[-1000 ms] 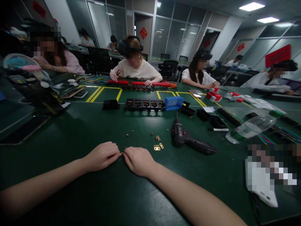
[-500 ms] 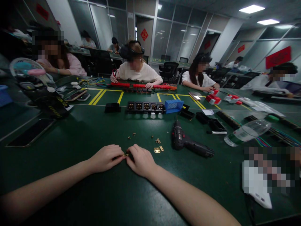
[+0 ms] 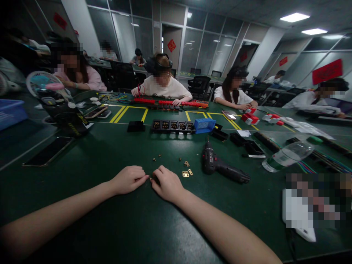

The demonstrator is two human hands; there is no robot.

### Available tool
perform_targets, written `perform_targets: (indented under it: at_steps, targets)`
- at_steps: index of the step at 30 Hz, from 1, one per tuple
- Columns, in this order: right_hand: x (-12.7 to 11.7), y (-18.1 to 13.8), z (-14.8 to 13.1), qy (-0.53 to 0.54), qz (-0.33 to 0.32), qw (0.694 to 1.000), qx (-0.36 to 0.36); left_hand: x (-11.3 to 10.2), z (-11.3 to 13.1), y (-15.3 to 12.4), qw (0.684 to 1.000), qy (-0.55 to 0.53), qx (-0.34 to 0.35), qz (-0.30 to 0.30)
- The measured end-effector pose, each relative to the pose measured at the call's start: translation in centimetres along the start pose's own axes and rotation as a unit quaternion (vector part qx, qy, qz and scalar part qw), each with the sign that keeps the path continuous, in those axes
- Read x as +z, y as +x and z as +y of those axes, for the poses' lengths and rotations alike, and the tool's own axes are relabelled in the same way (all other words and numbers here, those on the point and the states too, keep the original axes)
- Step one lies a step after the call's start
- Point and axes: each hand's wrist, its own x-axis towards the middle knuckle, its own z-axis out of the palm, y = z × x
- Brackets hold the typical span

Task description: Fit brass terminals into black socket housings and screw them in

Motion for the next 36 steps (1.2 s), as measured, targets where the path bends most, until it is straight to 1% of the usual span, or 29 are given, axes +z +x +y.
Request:
perform_targets:
  at_steps: [1, 3, 4, 5, 6, 7, 10, 14, 16, 20, 22, 25, 28, 30, 33, 36]
  targets:
    - [0.0, 0.0, 0.0, -0.006, 0.003, 1.000, 0.001, 0.0, -0.3, 0.0, 1.000, 0.001, -0.007, 0.006]
    - [0.1, 0.0, -0.1, -0.019, 0.009, 1.000, 0.008, -0.1, -1.5, 0.2, 0.998, 0.009, -0.049, 0.025]
    - [0.2, 0.0, 0.0, -0.024, 0.014, 1.000, 0.013, -0.2, -2.3, 0.3, 0.996, 0.021, -0.083, 0.037]
    - [0.2, -0.1, 0.0, -0.029, 0.019, 0.999, 0.018, -0.4, -3.3, 0.5, 0.989, 0.038, -0.135, 0.055]
    - [0.3, -0.1, 0.0, -0.031, 0.025, 0.999, 0.023, -0.7, -4.4, 0.9, 0.982, 0.050, -0.169, 0.072]
    - [0.4, -0.1, 0.1, -0.031, 0.031, 0.999, 0.027, -1.0, -5.6, 1.3, 0.977, 0.059, -0.189, 0.083]
    - [0.5, -0.1, 0.2, -0.029, 0.044, 0.998, 0.029, -2.3, -9.0, 3.2, 0.962, 0.096, -0.224, 0.122]
    - [0.4, -0.2, 0.1, -0.034, 0.044, 0.998, 0.026, -4.1, -12.9, 6.7, 0.947, 0.142, -0.243, 0.155]
    - [0.3, -0.2, 0.0, -0.038, 0.042, 0.998, 0.024, -4.7, -14.6, 8.2, 0.941, 0.170, -0.248, 0.156]
    - [0.3, -0.2, 0.0, -0.046, 0.040, 0.998, 0.026, -5.1, -17.1, 10.0, 0.928, 0.178, -0.307, 0.108]
    - [0.3, -0.2, 0.1, -0.048, 0.041, 0.998, 0.027, -5.3, -17.6, 10.4, 0.922, 0.179, -0.330, 0.095]
    - [0.4, -0.3, 0.1, -0.048, 0.043, 0.998, 0.026, -5.8, -17.7, 11.0, 0.906, 0.189, -0.371, 0.072]
    - [0.5, -0.3, 0.1, -0.051, 0.043, 0.998, 0.021, -5.8, -17.0, 11.6, 0.884, 0.194, -0.423, 0.044]
    - [0.5, -0.3, 0.1, -0.055, 0.043, 0.997, 0.021, -5.1, -16.2, 11.9, 0.872, 0.196, -0.447, 0.035]
    - [0.5, -0.3, 0.1, -0.058, 0.042, 0.997, 0.023, -3.9, -14.9, 11.5, 0.861, 0.205, -0.464, 0.034]
    - [0.5, -0.3, 0.1, -0.060, 0.040, 0.997, 0.023, -3.7, -14.3, 10.6, 0.868, 0.204, -0.452, 0.014]
